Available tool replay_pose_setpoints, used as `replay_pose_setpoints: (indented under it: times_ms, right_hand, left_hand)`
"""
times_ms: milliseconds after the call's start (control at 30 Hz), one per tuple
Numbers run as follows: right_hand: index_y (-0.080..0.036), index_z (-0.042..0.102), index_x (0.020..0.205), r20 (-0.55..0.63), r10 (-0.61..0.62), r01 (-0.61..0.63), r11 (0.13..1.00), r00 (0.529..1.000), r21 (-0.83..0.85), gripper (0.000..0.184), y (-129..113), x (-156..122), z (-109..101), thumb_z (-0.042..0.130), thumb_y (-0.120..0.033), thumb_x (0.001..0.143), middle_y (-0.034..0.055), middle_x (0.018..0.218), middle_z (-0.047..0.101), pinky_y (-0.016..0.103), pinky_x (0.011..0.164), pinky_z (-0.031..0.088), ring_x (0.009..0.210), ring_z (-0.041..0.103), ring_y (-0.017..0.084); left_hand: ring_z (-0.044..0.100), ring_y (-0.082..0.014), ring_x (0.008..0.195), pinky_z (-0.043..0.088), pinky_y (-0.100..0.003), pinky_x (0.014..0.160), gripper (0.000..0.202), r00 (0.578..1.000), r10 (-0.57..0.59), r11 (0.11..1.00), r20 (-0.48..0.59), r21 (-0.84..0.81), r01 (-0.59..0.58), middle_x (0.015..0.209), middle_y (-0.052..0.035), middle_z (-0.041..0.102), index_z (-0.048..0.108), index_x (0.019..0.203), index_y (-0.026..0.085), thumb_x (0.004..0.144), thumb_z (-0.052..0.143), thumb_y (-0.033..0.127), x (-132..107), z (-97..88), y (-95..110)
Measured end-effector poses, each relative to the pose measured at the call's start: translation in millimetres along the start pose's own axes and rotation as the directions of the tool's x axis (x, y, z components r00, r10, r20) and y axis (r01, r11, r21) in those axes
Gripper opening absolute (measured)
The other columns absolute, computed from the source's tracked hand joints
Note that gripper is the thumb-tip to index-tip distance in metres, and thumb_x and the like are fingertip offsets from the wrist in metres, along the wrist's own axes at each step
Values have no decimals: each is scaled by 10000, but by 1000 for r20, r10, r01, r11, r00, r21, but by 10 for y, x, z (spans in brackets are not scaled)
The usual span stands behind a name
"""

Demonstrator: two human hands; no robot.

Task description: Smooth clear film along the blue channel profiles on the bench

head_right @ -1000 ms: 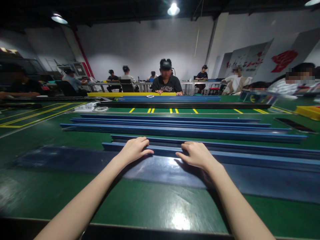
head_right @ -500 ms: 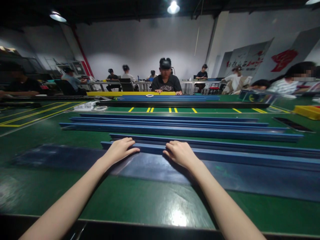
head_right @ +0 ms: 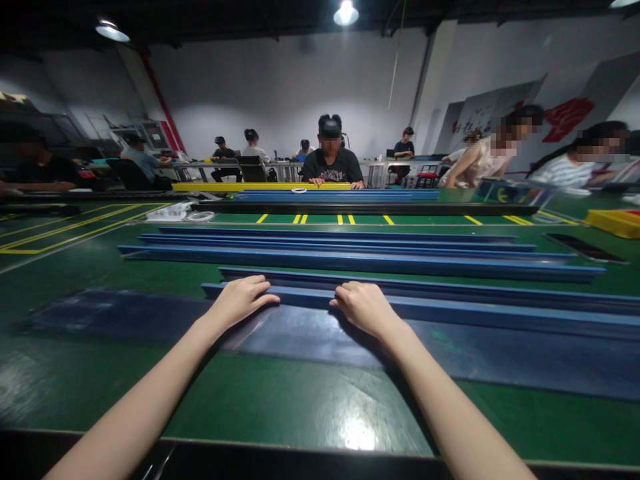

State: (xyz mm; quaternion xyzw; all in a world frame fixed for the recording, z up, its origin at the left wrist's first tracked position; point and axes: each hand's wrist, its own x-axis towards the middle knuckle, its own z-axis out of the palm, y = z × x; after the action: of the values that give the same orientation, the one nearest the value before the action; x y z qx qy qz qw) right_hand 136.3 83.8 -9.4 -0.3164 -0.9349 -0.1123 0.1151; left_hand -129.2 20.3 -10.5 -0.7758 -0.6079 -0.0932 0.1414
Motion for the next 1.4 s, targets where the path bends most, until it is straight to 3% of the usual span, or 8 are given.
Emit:
replay_pose_setpoints:
  times_ms: [500, 733, 967, 1400]
  right_hand:
    - [-170, 538, 677, -2, -38, 38, 998, 999, 53, 335, 62, 16, 4, 339, -347, 881, 45, 675, 569, 254, 546, 254, 606, 516, 128]
    - [-182, 553, 742, 82, 6, -19, 986, 997, 163, 304, 51, 58, -49, 341, -356, 874, 54, 767, 596, 242, 590, 310, 701, 550, 155]
    - [-184, 568, 749, 175, 31, -63, 982, 984, 181, 297, 42, 121, -83, 363, -370, 855, 57, 781, 604, 244, 613, 337, 707, 558, 157]
    - [-181, 570, 742, 211, 7, -39, 988, 977, 147, 363, -51, 272, -45, 335, -432, 860, 58, 759, 593, 247, 570, 332, 645, 543, 149]
  left_hand:
    - [551, -138, 687, 352, -223, 580, 413, 995, 89, 996, 39, -21, -88, 724, -17, 573, 586, 685, 166, 838, 402, 502, 76, 30, -53]
    - [563, -160, 732, 381, -252, 633, 408, 989, 149, 989, -7, 0, -149, 754, -40, 592, 574, 727, 159, 856, 371, 490, 72, 103, -96]
    - [556, -159, 684, 360, -256, 593, 415, 962, 273, 962, -2, 29, -273, 710, -41, 578, 553, 717, 162, 856, 357, 501, 99, 107, -234]
    - [561, -175, 780, 386, -256, 644, 364, 986, 150, 988, 79, 18, -151, 795, -46, 596, 548, 777, 164, 847, 396, 487, -55, 10, -393]
